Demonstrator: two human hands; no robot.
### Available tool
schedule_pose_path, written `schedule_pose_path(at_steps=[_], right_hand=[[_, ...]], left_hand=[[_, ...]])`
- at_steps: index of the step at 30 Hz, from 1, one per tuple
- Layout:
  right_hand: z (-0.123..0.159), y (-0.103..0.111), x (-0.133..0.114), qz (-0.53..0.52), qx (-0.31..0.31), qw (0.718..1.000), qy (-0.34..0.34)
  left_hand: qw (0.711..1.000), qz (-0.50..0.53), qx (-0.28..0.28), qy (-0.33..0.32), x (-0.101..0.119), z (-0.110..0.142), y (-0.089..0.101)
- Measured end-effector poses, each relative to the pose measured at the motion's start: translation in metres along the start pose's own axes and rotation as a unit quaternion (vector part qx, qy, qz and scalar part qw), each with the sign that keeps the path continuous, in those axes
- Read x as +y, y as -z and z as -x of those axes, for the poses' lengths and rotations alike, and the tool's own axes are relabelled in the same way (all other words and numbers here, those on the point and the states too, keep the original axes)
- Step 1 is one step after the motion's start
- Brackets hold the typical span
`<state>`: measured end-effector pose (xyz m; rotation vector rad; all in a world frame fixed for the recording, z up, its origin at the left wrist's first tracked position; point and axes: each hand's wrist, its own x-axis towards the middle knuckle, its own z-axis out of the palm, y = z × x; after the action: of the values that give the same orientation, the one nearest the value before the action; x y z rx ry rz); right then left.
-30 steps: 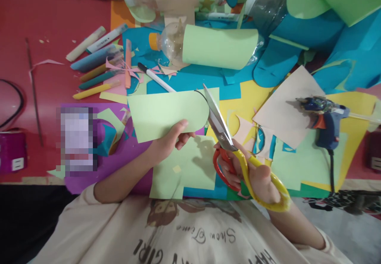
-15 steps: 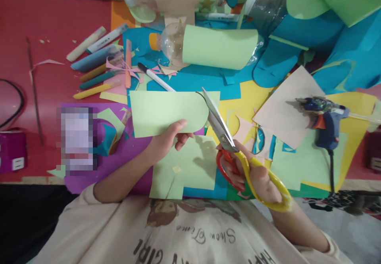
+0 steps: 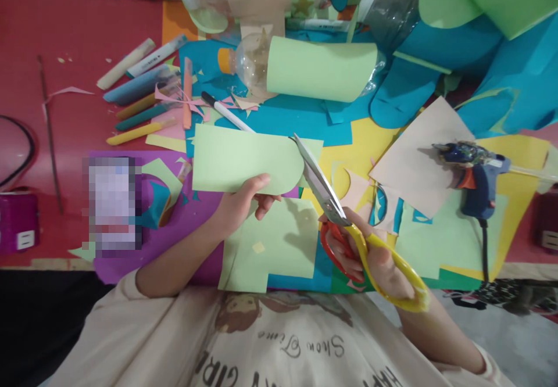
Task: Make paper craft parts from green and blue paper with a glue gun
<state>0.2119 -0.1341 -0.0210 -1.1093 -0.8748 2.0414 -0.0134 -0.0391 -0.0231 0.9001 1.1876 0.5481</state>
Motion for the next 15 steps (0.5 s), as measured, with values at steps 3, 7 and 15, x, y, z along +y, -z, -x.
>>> schedule_pose_path(at_steps=[3, 7, 15], right_hand=[[0.001, -0.001, -0.004, -0.006, 0.006, 1.000, -0.011], [0.000, -0.005, -0.012, 0.003, 0.010, 1.000, -0.010], [-0.002, -0.009, -0.010, 0.023, 0.015, 1.000, 0.014]], left_hand=[[1.000, -0.006, -0.001, -0.002, 0.000, 0.000, 0.000], [1.000, 0.004, -0.006, -0.005, -0.002, -0.002, 0.000], [0.998, -0.062, 0.003, -0.003, 0.003, 0.001, 0.001]])
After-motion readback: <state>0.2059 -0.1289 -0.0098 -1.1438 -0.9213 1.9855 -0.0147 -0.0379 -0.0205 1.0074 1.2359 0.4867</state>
